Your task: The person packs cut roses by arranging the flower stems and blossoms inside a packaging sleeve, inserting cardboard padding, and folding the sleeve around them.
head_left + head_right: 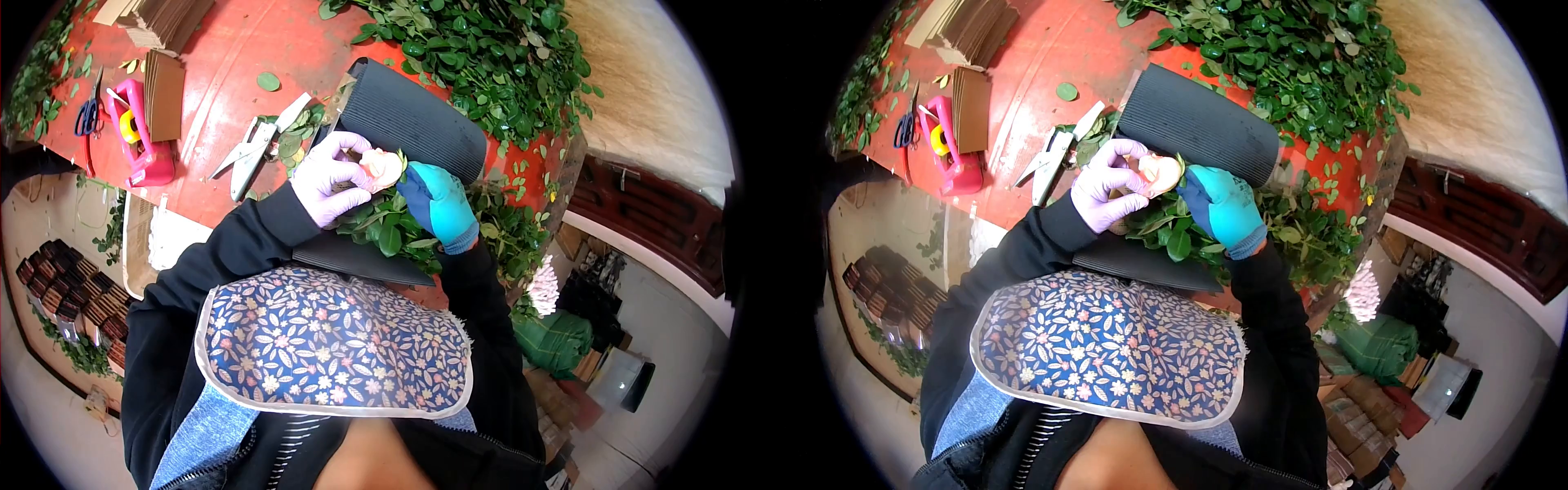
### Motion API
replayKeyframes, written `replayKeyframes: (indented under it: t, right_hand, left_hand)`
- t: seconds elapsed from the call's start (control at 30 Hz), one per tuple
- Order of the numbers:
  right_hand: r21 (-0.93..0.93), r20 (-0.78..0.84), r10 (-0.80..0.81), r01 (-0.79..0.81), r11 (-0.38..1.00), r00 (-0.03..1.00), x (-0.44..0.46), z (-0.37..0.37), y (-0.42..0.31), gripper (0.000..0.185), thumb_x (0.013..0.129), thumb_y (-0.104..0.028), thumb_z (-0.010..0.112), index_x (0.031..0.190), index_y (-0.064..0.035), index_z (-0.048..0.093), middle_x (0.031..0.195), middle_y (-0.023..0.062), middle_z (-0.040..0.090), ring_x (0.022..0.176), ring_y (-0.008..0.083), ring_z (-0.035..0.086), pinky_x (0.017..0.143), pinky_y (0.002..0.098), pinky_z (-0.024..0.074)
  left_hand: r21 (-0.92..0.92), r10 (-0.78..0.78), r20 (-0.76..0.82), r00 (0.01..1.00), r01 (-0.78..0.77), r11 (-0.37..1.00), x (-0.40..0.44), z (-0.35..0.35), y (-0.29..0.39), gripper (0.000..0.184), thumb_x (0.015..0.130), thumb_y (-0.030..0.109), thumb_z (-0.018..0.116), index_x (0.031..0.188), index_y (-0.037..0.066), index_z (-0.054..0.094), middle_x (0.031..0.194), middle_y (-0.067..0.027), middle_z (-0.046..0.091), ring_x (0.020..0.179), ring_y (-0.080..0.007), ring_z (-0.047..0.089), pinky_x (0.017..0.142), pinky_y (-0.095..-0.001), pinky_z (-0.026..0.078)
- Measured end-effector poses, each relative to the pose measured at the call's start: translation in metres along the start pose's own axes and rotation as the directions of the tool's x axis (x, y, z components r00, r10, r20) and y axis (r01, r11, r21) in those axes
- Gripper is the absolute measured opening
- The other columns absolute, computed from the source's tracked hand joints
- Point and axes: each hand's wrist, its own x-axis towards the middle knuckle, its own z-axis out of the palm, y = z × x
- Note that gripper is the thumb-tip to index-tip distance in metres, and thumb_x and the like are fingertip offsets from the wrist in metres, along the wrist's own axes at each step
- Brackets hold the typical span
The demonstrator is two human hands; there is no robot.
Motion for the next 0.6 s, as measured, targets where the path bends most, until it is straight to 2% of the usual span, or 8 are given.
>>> replayKeyframes:
  t: [0.17,0.27,0.33,0.43,0.47,0.5,0.57,0.6]
  right_hand:
    - [0.051,-0.061,0.049,-0.046,0.998,0.997,-0.006,0.000,0.002,0.026,0.084,0.000,0.070,0.109,0.0013,0.062,0.092,0.0149,0.064,0.074,0.0303,0.063,0.065,0.0360,0.0504]
    - [0.048,0.026,0.135,-0.137,0.989,0.990,0.004,-0.009,-0.009,0.024,0.085,-0.002,0.070,0.108,0.0010,0.062,0.092,0.0142,0.065,0.074,0.0287,0.063,0.065,0.0355,0.0509]
    - [-0.014,0.149,0.187,-0.187,0.982,0.971,0.008,-0.014,-0.013,0.021,0.087,-0.003,0.070,0.107,0.0007,0.062,0.092,0.0135,0.065,0.075,0.0270,0.064,0.067,0.0350,0.0518]
    - [-0.087,0.115,0.146,-0.137,0.987,0.982,0.007,-0.012,-0.012,0.020,0.088,-0.006,0.070,0.106,0.0005,0.063,0.088,0.0138,0.065,0.078,0.0283,0.065,0.068,0.0359,0.0522]
    - [-0.083,0.114,0.148,-0.139,0.987,0.982,0.003,-0.008,-0.005,0.020,0.088,-0.006,0.070,0.106,0.0005,0.063,0.088,0.0138,0.065,0.078,0.0283,0.065,0.068,0.0359,0.0522]
    - [-0.030,0.072,0.146,-0.145,0.989,0.987,-0.002,-0.003,0.008,0.021,0.087,-0.006,0.070,0.107,0.0002,0.064,0.087,0.0144,0.066,0.079,0.0300,0.066,0.069,0.0365,0.0524]
    - [0.025,0.031,0.144,-0.145,0.989,0.989,-0.005,-0.001,0.013,0.023,0.087,-0.006,0.071,0.107,-0.0001,0.064,0.087,0.0149,0.066,0.080,0.0317,0.066,0.069,0.0371,0.0526]
    - [-0.016,0.037,0.122,-0.121,0.992,0.992,-0.004,-0.004,0.009,0.025,0.086,-0.007,0.073,0.109,-0.0003,0.064,0.089,0.0149,0.066,0.082,0.0309,0.067,0.070,0.0373,0.0531]
  left_hand:
    - [-0.029,0.003,0.002,1.000,-0.003,1.000,-0.004,-0.002,-0.004,0.009,0.082,0.010,0.073,0.088,0.006,0.069,0.117,-0.0098,0.049,0.098,-0.0206,0.055,0.086,-0.0340,0.048]
    - [-0.080,0.013,-0.018,1.000,-0.015,0.997,-0.010,-0.007,-0.004,0.006,0.084,0.009,0.071,0.088,0.005,0.069,0.116,-0.0099,0.052,0.101,-0.0207,0.057,0.088,-0.0331,0.048]
    - [-0.108,-0.103,0.055,0.993,0.109,0.988,-0.019,-0.021,0.001,0.007,0.085,0.005,0.070,0.092,0.006,0.068,0.112,-0.0089,0.054,0.109,-0.0212,0.055,0.095,-0.0347,0.044]
    - [0.089,-0.091,0.044,0.995,0.087,0.992,-0.036,-0.047,0.002,0.006,0.084,0.008,0.070,0.084,0.005,0.065,0.087,-0.0075,0.061,0.087,-0.0231,0.062,0.079,-0.0336,0.050]
    - [0.201,-0.212,0.061,0.975,0.196,0.960,-0.044,-0.059,0.004,0.008,0.085,0.011,0.070,0.084,0.005,0.064,0.086,-0.0087,0.062,0.086,-0.0246,0.062,0.076,-0.0358,0.050]
    - [0.313,-0.331,0.063,0.942,0.296,0.902,-0.054,-0.070,0.008,0.011,0.085,0.013,0.070,0.083,0.005,0.063,0.084,-0.0100,0.062,0.084,-0.0261,0.063,0.073,-0.0380,0.050]
    - [0.757,-0.427,0.055,0.903,0.241,0.608,-0.074,-0.085,0.006,0.021,0.092,0.025,0.060,0.090,0.005,0.065,0.082,-0.0154,0.065,0.084,-0.0335,0.065,0.073,-0.0457,0.051]
    - [0.866,-0.608,-0.116,0.785,0.380,0.325,-0.091,-0.089,-0.026,0.020,0.092,0.025,0.060,0.094,0.006,0.065,0.084,-0.0157,0.064,0.084,-0.0342,0.065,0.073,-0.0462,0.052]
